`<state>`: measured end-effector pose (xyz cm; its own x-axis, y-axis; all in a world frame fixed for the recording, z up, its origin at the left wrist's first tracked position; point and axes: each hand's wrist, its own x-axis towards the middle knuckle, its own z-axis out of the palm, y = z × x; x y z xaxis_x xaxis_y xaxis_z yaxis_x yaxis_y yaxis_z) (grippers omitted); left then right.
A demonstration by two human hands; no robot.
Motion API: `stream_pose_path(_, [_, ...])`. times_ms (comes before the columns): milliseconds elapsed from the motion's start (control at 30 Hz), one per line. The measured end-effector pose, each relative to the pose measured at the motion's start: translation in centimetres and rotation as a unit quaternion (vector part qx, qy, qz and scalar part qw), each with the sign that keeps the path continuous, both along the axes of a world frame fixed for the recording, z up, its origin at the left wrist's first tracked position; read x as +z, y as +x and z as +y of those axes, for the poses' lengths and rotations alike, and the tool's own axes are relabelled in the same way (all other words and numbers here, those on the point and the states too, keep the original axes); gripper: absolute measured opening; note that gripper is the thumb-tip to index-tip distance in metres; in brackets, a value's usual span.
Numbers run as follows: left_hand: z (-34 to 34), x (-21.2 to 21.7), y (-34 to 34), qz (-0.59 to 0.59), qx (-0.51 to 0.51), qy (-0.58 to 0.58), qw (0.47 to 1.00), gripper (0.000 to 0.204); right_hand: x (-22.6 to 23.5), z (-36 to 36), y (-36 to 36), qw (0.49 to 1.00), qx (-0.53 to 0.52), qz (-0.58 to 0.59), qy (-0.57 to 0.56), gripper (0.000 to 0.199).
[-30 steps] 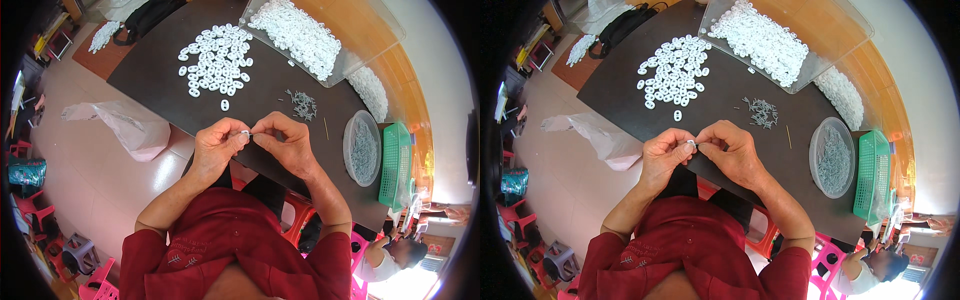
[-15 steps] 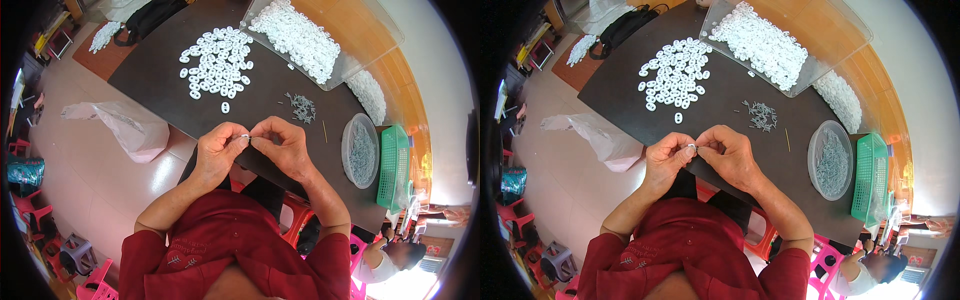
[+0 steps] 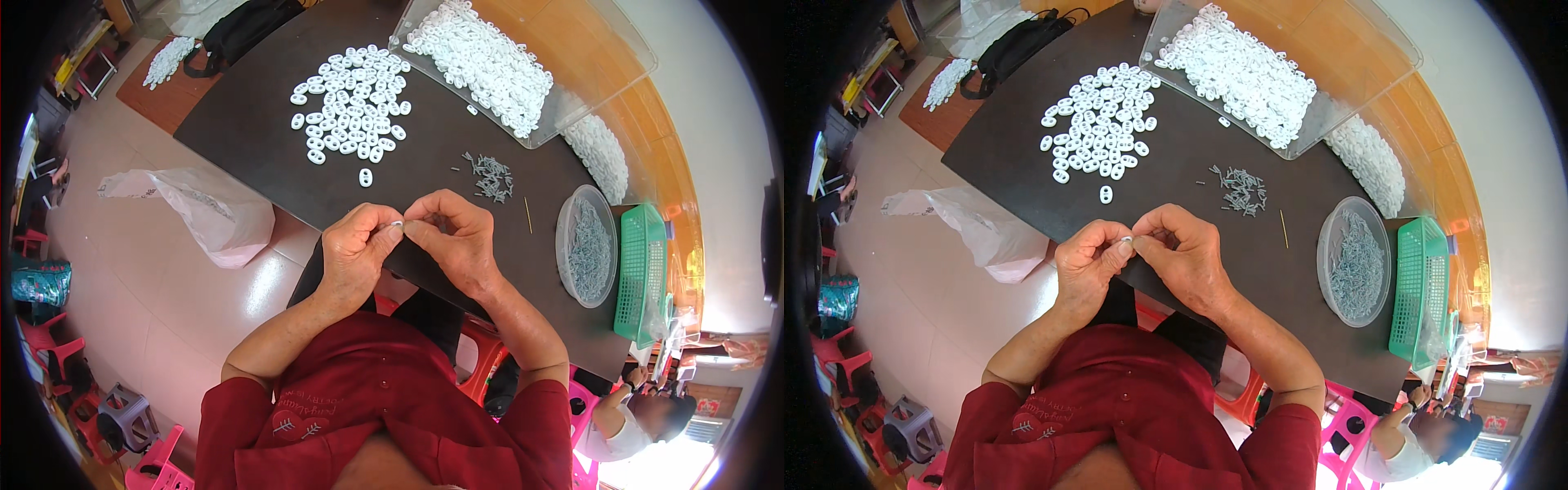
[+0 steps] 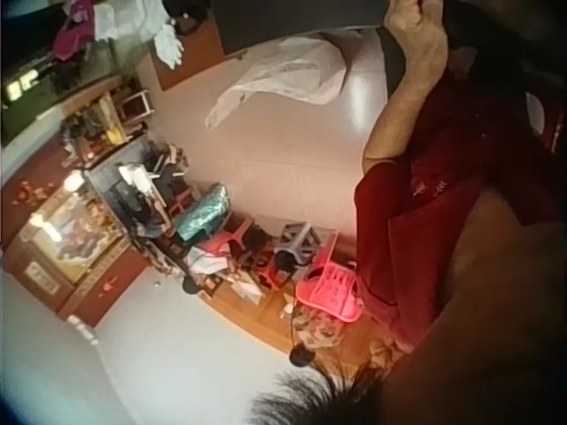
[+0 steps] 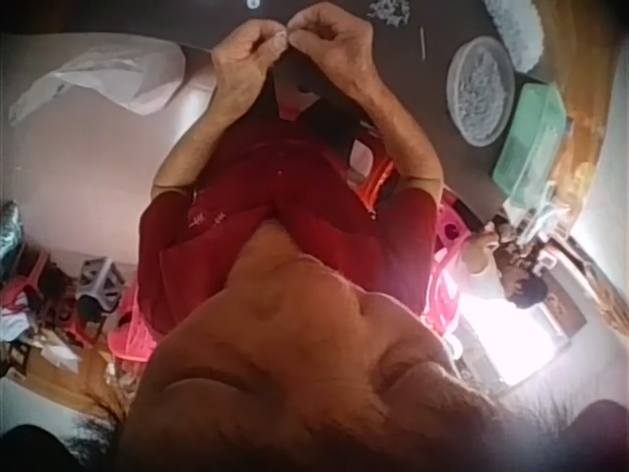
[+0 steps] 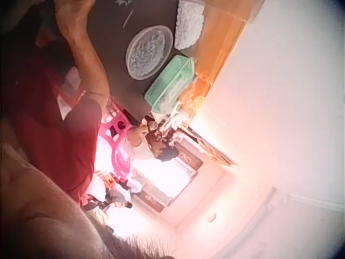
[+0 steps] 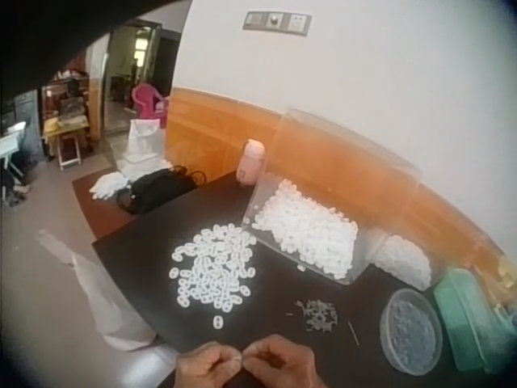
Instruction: Assembling small white plastic components by inserting metal pins or rings manually.
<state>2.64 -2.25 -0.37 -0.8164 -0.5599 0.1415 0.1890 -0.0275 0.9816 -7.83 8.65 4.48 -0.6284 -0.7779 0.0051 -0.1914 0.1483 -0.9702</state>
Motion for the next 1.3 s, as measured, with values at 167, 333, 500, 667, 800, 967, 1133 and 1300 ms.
stream_pose_path(167, [0.0, 0.0, 0.1, 0.003, 0.008, 0.071, 0.997, 0.007, -0.2, -0.5, 0.7, 0.999, -0.022, 0.0, -0.023, 0.008])
stream_pose_path(333, [-0.3, 0.0, 0.2, 0.018, -0.03, 0.156, 0.987, 0.016, -0.3, -0.4, 0.8, 0.997, -0.025, -0.049, -0.06, 0.008])
stream_pose_path(500, [-0.4, -0.1, 0.1, 0.021, -0.022, 0.162, 0.986, 0.017, -1.0, -0.6, 0.6, 0.999, -0.011, 0.043, -0.03, 0.007])
stream_pose_path(667, [0.1, 0.4, -0.3, 0.02, 0.014, 0.161, 0.987, 0.01, -1.8, -1.0, 0.6, 0.98, -0.019, 0.199, -0.012, 0.005])
stream_pose_path(800, [0.6, 0.0, -0.5, 0.028, 0.044, 0.122, 0.991, 0.009, -2.4, -1.3, 0.9, 0.965, -0.045, 0.257, -0.029, 0.005])
stream_pose_path(967, [0.5, 0.1, -0.2, 0.04, 0.05, 0.133, 0.989, 0.009, -1.7, -1.6, 1.0, 0.963, -0.035, 0.266, -0.028, 0.004])
stream_pose_path(1133, [-0.7, 0.2, 0.9, 0.06, 0.045, 0.209, 0.975, 0.014, -0.9, -2.0, 0.3, 0.975, -0.019, 0.22, -0.031, 0.004])
stream_pose_path(1300, [-2.2, 0.2, 2.0, 0.076, 0.069, 0.208, 0.973, 0.015, -2.4, -4.7, -1.2, 0.908, -0.052, 0.408, 0.08, 0.009])
